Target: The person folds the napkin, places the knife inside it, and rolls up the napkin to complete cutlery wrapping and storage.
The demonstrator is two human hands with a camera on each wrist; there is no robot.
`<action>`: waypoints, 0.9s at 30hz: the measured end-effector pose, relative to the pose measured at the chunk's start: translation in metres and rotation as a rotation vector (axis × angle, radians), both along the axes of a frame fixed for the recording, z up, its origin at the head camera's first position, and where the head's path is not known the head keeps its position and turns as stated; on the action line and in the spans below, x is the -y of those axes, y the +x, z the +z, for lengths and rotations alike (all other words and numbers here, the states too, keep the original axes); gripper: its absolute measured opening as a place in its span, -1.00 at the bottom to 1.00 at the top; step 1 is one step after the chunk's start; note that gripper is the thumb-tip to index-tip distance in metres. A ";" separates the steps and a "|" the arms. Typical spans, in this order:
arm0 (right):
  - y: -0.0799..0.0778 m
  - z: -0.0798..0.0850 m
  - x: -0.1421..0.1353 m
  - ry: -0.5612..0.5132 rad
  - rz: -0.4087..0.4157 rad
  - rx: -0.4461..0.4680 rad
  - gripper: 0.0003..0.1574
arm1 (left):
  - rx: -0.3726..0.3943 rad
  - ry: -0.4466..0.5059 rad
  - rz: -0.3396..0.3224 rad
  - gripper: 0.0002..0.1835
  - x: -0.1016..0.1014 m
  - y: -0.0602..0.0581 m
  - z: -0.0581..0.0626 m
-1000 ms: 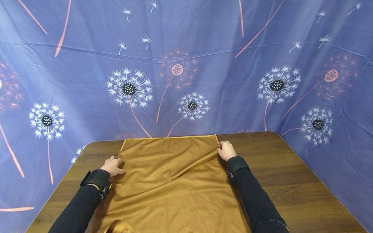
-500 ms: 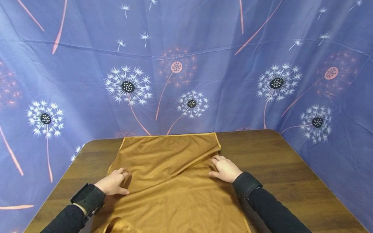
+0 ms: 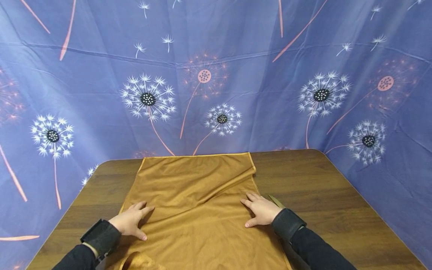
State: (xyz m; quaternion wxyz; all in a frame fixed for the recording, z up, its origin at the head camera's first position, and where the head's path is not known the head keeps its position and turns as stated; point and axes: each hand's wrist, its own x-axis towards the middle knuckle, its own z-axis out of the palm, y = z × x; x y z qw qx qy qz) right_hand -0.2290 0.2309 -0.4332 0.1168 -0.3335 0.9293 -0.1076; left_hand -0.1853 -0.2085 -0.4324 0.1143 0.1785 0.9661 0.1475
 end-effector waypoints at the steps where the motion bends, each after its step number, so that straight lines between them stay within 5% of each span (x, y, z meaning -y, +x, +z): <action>1: 0.000 0.000 -0.001 0.000 -0.006 0.005 0.06 | 0.000 0.000 -0.001 0.03 -0.001 0.000 -0.001; 27: 0.015 0.005 -0.017 0.011 -0.062 0.035 0.10 | 0.017 -0.020 0.019 0.10 -0.014 0.009 -0.003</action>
